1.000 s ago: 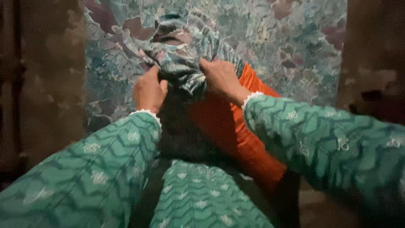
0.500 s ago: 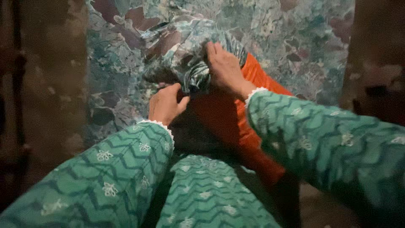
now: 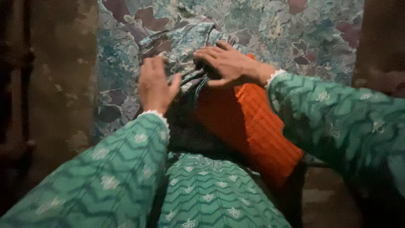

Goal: The person removes a patterned pillowcase from an orange pillow and places it on a nearby chair. They then take a blue floral pillowcase and put it onto the orange pillow, smoothing the fabric and adjusting the corners to fit.

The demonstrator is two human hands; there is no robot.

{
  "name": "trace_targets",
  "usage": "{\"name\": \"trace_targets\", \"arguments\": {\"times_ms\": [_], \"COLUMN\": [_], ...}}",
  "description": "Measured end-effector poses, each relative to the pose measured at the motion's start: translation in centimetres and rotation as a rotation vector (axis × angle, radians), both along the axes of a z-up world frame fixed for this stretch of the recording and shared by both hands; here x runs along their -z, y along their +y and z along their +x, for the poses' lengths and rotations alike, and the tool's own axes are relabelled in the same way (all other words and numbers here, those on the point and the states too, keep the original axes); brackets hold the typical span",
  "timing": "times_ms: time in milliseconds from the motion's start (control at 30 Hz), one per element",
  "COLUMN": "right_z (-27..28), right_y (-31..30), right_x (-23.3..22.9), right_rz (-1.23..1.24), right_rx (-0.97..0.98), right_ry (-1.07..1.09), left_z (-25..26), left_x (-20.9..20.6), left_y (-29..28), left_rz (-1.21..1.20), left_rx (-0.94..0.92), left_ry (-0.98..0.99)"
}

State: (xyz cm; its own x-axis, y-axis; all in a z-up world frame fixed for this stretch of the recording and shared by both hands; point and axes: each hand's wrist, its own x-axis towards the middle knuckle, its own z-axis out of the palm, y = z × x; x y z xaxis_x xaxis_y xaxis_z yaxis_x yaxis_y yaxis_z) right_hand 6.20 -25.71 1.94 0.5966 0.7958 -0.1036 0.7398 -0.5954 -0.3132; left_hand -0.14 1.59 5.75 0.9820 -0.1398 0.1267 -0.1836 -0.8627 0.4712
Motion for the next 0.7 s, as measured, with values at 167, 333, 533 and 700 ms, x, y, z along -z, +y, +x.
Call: {"name": "trace_targets", "arguments": {"times_ms": [167,333,533,700], "right_z": [2.0,3.2,-0.1,-4.7], "right_y": [-0.2,0.6,-1.8,-1.6], "right_x": [1.3,2.3,3.0,3.0], "right_rz": [0.011,0.018,0.024,0.208], "right_rx": [-0.048,0.017,0.272,0.515], "right_ry": [-0.129,-0.173,-0.069,0.023], "left_z": [2.1,3.9,0.9,2.5], "left_x": [4.4,8.4,6.0,2.7], "left_y": [-1.5,-3.2,-6.5,-7.4], "left_rz": [-0.005,0.034,-0.124,0.188], "left_rx": [0.091,0.103,0.201,0.369], "left_ry": [-0.011,0.375,0.396,0.62]}}
